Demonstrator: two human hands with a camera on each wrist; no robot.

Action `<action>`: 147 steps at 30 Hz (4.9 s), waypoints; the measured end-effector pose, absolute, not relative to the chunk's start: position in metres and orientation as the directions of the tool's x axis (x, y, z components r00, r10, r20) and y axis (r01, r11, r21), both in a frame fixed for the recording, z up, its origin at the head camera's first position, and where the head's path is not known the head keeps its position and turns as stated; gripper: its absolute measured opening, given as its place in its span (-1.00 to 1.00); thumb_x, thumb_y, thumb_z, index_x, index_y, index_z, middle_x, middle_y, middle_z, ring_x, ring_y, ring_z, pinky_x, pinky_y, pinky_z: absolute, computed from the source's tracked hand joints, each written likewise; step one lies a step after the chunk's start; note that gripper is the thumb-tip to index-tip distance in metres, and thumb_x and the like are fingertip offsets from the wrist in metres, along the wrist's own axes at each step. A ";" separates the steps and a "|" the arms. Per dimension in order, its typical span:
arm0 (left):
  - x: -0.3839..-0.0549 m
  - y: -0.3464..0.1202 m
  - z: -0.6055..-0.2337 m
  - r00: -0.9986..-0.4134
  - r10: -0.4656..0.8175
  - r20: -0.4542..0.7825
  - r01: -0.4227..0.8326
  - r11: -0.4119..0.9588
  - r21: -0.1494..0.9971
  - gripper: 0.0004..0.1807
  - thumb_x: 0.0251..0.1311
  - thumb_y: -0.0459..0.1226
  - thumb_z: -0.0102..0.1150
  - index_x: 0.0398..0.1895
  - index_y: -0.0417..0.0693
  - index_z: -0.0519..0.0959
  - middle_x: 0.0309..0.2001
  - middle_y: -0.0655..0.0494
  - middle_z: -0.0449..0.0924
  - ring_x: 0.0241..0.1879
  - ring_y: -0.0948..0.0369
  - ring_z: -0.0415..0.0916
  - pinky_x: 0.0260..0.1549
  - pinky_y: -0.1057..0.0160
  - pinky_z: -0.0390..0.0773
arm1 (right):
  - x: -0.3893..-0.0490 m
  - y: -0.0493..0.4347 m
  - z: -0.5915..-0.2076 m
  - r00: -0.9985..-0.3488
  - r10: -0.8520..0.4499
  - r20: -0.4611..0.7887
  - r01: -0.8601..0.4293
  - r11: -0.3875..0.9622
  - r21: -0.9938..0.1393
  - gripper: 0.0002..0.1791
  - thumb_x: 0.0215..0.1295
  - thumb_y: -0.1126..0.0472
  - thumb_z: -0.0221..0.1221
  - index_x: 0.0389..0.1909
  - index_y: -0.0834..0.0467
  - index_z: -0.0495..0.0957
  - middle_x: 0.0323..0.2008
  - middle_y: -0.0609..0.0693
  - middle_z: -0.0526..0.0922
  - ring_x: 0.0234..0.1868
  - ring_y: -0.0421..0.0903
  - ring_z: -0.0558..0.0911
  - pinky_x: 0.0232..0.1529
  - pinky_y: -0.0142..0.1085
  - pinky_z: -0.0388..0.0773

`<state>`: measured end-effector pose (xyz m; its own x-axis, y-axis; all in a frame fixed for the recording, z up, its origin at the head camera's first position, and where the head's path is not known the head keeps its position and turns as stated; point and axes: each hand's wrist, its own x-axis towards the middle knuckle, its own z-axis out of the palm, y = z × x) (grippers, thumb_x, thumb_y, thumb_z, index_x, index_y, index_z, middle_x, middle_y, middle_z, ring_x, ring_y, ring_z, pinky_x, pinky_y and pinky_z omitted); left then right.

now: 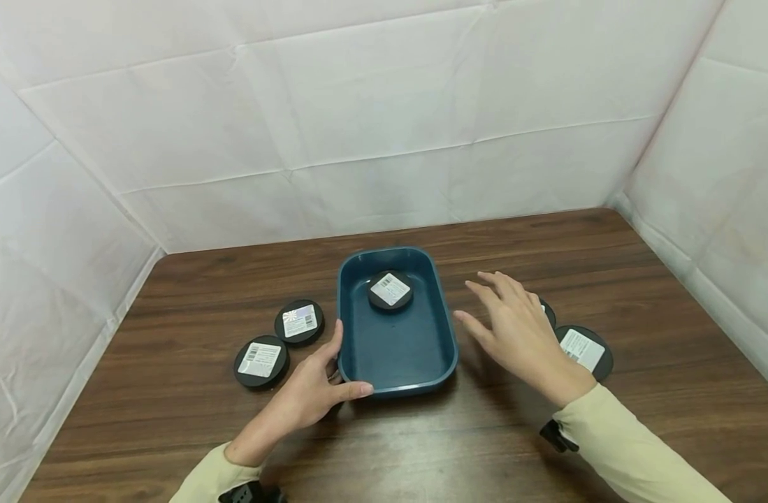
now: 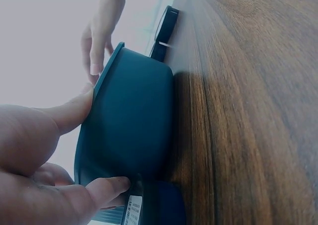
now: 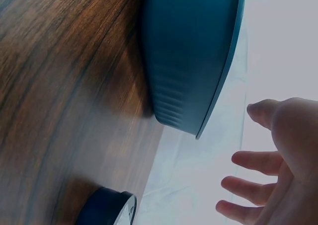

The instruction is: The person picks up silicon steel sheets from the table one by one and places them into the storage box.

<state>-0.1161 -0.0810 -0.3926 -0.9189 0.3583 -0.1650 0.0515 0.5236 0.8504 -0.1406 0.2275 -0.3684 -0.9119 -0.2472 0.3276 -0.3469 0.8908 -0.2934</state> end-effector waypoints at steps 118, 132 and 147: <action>-0.115 -0.081 -0.394 -0.917 0.358 -0.174 0.040 0.518 0.854 0.22 0.13 -0.06 0.45 0.62 -0.17 -0.23 0.55 -0.33 0.04 0.41 -0.10 0.35 0.24 0.03 0.53 | -0.159 0.286 -0.406 -0.994 -0.091 -0.053 -0.071 0.950 -0.305 -0.10 0.28 -0.01 0.34 0.48 0.33 0.18 0.42 0.50 0.13 0.30 0.57 0.22 0.05 0.46 0.34; -0.116 -0.082 -0.393 -0.917 0.358 -0.178 0.030 0.506 0.862 0.22 0.14 -0.07 0.45 0.62 -0.17 -0.24 0.56 -0.33 -0.01 0.43 -0.10 0.32 0.25 0.04 0.52 | -0.162 0.285 -0.406 -0.992 -0.123 -0.019 -0.111 0.945 -0.307 -0.18 0.27 0.13 0.34 0.43 0.41 0.24 0.35 0.55 0.18 0.24 0.60 0.22 0.14 0.42 0.31; -0.116 -0.081 -0.392 -0.917 0.357 -0.180 0.033 0.516 0.856 0.21 0.16 -0.08 0.44 0.62 -0.16 -0.23 0.56 -0.32 0.01 0.41 -0.11 0.35 0.24 0.02 0.53 | -0.163 0.284 -0.406 -0.995 -0.097 -0.012 -0.087 0.938 -0.335 -0.18 0.21 0.16 0.35 0.41 0.42 0.27 0.30 0.57 0.20 0.18 0.62 0.22 0.09 0.42 0.30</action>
